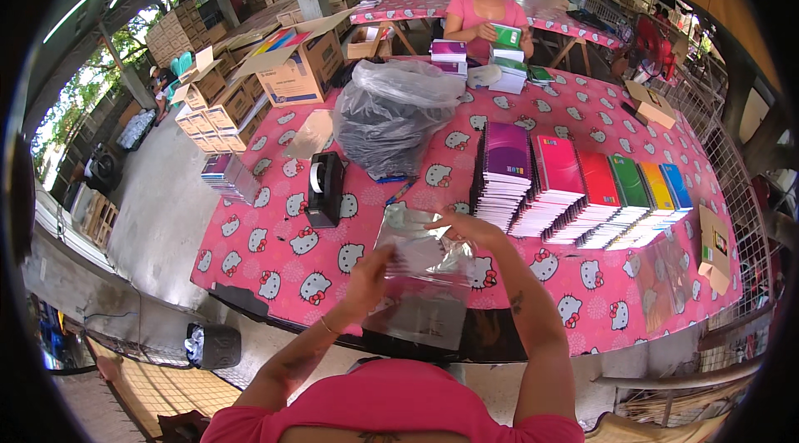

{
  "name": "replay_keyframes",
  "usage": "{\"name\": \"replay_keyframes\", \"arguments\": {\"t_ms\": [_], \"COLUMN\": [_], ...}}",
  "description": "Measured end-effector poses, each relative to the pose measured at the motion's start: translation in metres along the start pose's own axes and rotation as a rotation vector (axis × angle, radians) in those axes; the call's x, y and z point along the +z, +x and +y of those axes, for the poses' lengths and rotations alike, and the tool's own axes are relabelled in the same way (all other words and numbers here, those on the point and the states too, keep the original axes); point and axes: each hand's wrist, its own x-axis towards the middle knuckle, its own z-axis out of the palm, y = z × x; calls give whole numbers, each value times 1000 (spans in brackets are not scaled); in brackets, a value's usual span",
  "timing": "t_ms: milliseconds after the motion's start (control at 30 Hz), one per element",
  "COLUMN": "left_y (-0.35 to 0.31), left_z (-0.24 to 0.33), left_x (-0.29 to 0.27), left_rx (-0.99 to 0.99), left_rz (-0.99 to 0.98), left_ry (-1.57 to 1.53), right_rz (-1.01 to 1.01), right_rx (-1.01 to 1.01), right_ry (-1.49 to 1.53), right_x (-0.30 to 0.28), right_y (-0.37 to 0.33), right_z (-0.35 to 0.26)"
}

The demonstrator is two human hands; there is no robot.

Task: The person repeatedly picks up spiral-bound notebooks from a stack, places them into clear plastic sleeves, and seals the sleeves using a tape dispenser. The packaged notebooks are set aside on the table. The person handles notebooks of different colors one at a time throughout the clip.

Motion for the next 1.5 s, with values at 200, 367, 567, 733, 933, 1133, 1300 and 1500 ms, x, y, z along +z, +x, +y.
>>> {"name": "replay_keyframes", "arguments": {"t_ms": [200,367,567,733,933,1133,1300,1500], "left_y": [-18,31,78,31,58,62,92,106], "left_z": [-70,-141,-195,-191,-146,-69,-38,-49], "left_x": [10,-67,-131,-113,-143,-91,-79,-84], "left_rx": [-296,-91,-917,-867,-660,-226,-32,91], "left_rz": [-89,326,56,340,34,-439,-497,-608], "left_ry": [-28,445,-406,-569,455,-546,-360,-298], "right_rz": [279,628,669,671,702,665,711,831], "right_rx": [-318,-887,-853,-757,-616,-536,-598,-544], "right_ry": [-34,-924,-887,-939,-1073,-1049,-1042,-488], "right_x": [41,83,115,132,142,143,150,104], "right_y": [-17,-63,-67,-49,-44,-37,-37,-70], "right_z": [21,-32,-66,-73,-74,-74,-79,-56]}}
